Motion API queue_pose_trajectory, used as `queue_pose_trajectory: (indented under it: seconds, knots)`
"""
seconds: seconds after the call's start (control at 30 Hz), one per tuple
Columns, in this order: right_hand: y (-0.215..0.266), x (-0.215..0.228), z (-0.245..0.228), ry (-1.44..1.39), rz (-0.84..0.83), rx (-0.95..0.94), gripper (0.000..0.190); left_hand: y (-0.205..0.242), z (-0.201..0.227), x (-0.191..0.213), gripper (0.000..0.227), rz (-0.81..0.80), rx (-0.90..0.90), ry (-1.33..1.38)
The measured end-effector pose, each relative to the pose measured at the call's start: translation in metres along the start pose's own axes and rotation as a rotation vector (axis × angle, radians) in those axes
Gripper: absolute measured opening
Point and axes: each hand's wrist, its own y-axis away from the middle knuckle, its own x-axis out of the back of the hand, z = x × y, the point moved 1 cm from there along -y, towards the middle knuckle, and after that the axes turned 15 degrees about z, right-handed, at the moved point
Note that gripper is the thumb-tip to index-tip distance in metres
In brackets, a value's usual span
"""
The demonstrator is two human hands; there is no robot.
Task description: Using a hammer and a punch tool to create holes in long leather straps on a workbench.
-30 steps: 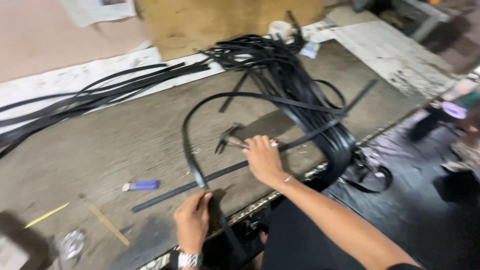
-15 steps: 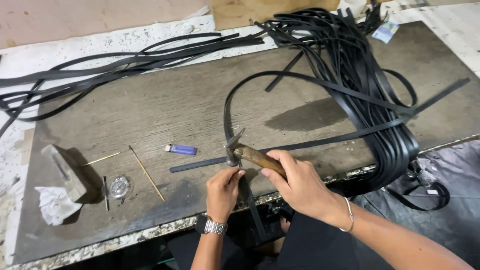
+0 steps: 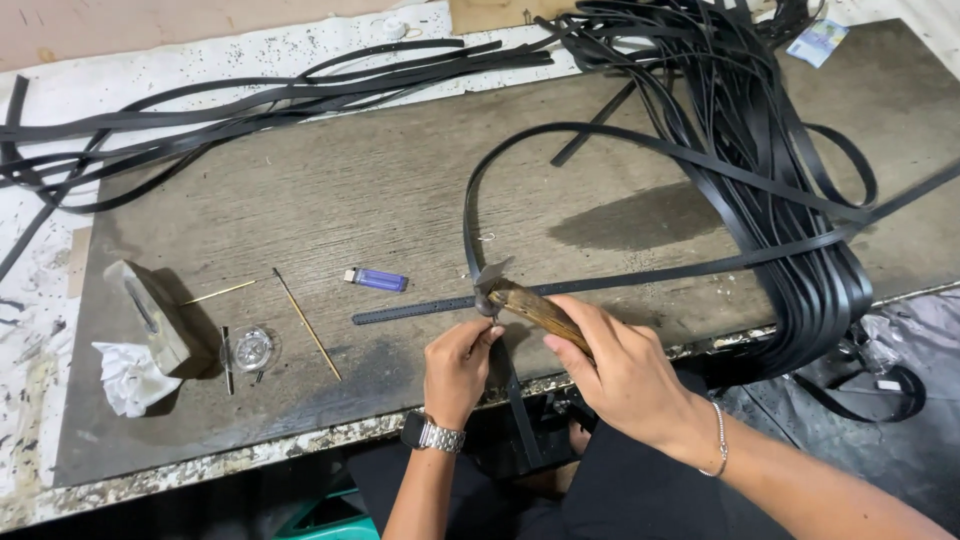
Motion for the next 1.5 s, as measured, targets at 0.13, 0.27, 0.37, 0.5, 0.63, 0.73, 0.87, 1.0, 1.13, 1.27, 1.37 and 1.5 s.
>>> queue_pose_trajectory:
  seconds: [0.13, 0.27, 0.37, 0.5, 0.63, 0.73, 0.87, 1.0, 1.13, 1.27, 1.37, 1.5]
  knots:
    - [0.001, -0.004, 0.005, -0.014, -0.138, -0.129, 0.043, -0.001, 0.000, 0.000, 0.008, 0.007, -0.029, 0.021]
    - [0.002, 0.004, -0.002, -0.079, 0.024, -0.094, 0.039, 0.001, -0.002, 0.000, 0.007, 0.002, -0.044, -0.013]
    - [0.010, 0.000, 0.002, -0.057, 0.119, 0.008, 0.038, 0.002, -0.002, -0.001, 0.005, 0.006, -0.039, -0.009]
    - [0.000, 0.000, 0.004, -0.077, -0.176, -0.253, 0.042, -0.001, 0.000, -0.002, 0.004, 0.016, -0.064, 0.016]
    - [0.001, -0.005, 0.020, -0.150, -0.135, -0.414, 0.043, 0.001, -0.001, -0.003, 0.007, 0.040, -0.055, -0.005]
    - [0.001, -0.019, 0.052, -0.061, 0.116, -0.308, 0.037, 0.002, 0.001, -0.003, 0.005, 0.069, 0.090, -0.007]
    - [0.008, -0.052, 0.112, 0.490, 0.196, -0.023, 0.036, 0.001, 0.000, -0.004, 0.005, 0.053, 0.089, -0.030]
    - [0.021, -0.079, 0.128, 0.579, 0.064, -0.032, 0.040, -0.001, 0.004, -0.003, 0.006, 0.052, 0.131, -0.011]
    - [0.003, -0.084, 0.075, 0.334, 0.093, 0.109, 0.041, -0.005, 0.009, -0.001, 0.006, 0.050, 0.193, 0.005]
    - [0.014, -0.098, 0.060, 0.036, -0.285, 0.048, 0.049, -0.009, 0.014, 0.002, 0.008, 0.070, 0.267, -0.003]
    - [0.015, -0.097, 0.057, 0.046, -0.330, 0.031, 0.049, -0.019, 0.014, 0.006, 0.010, 0.144, 0.403, 0.033]
    - [0.019, -0.093, 0.055, 0.016, -0.294, 0.019, 0.049, -0.019, 0.013, 0.008, 0.007, 0.198, 0.544, 0.081]
